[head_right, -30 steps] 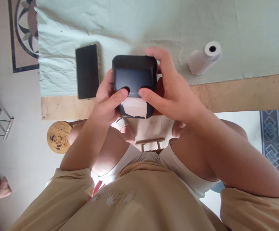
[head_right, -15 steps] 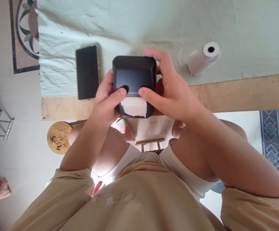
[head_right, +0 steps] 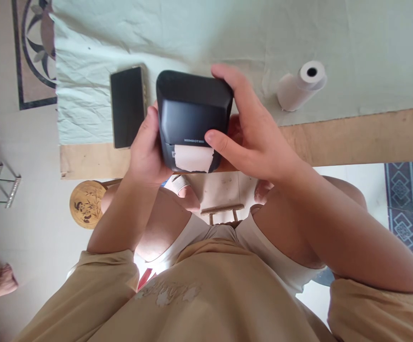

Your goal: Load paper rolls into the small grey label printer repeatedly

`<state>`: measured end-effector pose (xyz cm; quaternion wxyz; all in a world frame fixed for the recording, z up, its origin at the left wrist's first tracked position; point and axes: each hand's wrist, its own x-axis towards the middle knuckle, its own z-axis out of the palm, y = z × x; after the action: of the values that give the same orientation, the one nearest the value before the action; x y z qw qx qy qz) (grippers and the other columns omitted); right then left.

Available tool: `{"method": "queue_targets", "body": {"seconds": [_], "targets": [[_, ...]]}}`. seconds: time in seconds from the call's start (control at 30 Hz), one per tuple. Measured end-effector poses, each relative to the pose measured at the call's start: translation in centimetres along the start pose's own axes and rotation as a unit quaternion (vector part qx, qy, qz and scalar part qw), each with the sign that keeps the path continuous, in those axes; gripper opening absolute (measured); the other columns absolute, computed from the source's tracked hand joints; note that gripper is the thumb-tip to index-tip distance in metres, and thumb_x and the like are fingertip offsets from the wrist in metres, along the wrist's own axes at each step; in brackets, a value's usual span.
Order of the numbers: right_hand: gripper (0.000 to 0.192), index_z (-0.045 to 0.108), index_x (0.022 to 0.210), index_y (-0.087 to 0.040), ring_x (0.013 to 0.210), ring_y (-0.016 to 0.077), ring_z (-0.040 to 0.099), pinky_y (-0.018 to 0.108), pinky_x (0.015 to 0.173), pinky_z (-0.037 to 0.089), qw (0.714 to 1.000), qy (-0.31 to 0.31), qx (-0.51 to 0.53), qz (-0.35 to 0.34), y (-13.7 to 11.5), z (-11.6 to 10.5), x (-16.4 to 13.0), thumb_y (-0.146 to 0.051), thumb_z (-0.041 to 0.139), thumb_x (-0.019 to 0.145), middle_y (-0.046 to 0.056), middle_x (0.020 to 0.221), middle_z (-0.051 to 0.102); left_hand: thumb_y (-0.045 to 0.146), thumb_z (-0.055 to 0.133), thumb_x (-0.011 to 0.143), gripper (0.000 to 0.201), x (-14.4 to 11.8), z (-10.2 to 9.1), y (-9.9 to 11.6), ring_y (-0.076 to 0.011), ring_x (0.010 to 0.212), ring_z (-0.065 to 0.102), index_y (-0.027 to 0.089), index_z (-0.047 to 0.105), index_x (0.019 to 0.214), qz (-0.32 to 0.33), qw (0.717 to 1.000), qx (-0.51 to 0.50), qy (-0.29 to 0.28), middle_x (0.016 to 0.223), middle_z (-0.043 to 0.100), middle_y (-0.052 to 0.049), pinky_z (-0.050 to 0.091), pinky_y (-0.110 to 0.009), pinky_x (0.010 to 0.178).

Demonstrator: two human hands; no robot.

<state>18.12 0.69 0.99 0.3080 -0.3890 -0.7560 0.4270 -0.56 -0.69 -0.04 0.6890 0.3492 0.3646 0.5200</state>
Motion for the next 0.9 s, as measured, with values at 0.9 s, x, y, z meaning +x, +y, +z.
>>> {"method": "queue_targets", "body": {"seconds": [0.9], "targets": [[0.087,0.034,0.136,-0.027,0.096,0.0178,0.053,0.024,0.055,0.05,0.981,0.077,-0.18,-0.003,-0.4,0.0,0.1,-0.055,0.071,0.062,0.012,0.126,0.039,0.055,0.036,0.088,0.042,0.2,-0.6,-0.3,-0.0239,0.123,0.05,0.021,0.061,0.089,-0.038,0.997,-0.041,-0.056,0.093,0.067,-0.006,0.049,-0.033,0.093]]}}
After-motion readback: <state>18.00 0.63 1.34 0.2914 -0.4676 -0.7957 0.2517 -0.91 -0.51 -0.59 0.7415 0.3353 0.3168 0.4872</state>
